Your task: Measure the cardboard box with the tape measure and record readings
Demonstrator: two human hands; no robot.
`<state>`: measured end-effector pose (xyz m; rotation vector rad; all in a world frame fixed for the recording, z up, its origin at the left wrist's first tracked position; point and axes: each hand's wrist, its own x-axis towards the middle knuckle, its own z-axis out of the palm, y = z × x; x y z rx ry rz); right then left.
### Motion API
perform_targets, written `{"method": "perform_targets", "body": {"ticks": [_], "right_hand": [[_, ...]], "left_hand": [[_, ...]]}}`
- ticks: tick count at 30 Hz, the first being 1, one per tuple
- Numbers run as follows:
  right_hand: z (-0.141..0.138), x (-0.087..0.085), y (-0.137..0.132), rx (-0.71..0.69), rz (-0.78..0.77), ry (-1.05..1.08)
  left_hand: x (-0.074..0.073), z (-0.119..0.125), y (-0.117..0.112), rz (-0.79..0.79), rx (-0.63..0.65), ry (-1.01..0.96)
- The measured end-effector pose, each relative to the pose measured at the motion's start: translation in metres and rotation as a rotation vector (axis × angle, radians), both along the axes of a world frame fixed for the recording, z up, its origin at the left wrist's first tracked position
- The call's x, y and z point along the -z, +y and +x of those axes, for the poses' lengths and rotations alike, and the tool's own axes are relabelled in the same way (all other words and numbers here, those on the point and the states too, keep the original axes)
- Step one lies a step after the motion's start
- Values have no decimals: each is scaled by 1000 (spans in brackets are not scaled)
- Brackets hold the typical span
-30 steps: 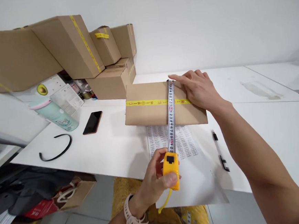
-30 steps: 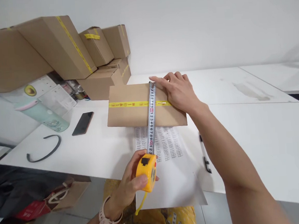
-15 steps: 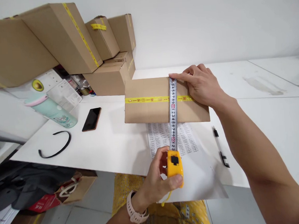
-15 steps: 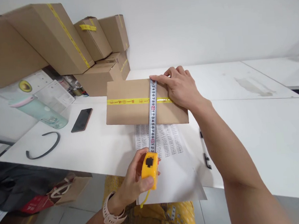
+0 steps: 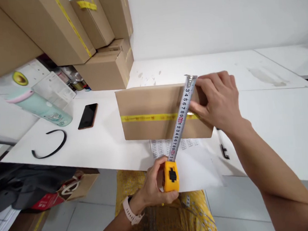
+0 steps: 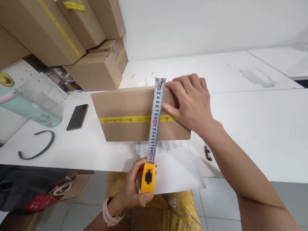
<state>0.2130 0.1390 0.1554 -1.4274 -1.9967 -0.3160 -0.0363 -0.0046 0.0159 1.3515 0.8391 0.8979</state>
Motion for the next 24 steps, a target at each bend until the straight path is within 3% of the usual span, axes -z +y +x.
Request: {"method": "perform_targets", "body": {"ticks": [5, 8, 11, 14, 20, 24], "right_hand": [[11, 48, -48, 23, -15, 27], [22, 73, -54, 41, -8, 51], [29, 80, -48, 65, -16, 82], [26, 66, -44, 52, -33, 186], [19, 11, -70, -68, 17, 939], [23, -3, -93, -44, 98, 994]], "left_hand": [[-3, -6, 5, 106, 49, 145], [-4, -8, 7, 94, 81, 168], [-4, -8, 10, 92, 101, 179], [-7, -9, 9, 84, 97, 170], [-28, -18, -13, 93, 216, 205], [-36, -25, -26, 96, 362, 295]]}}
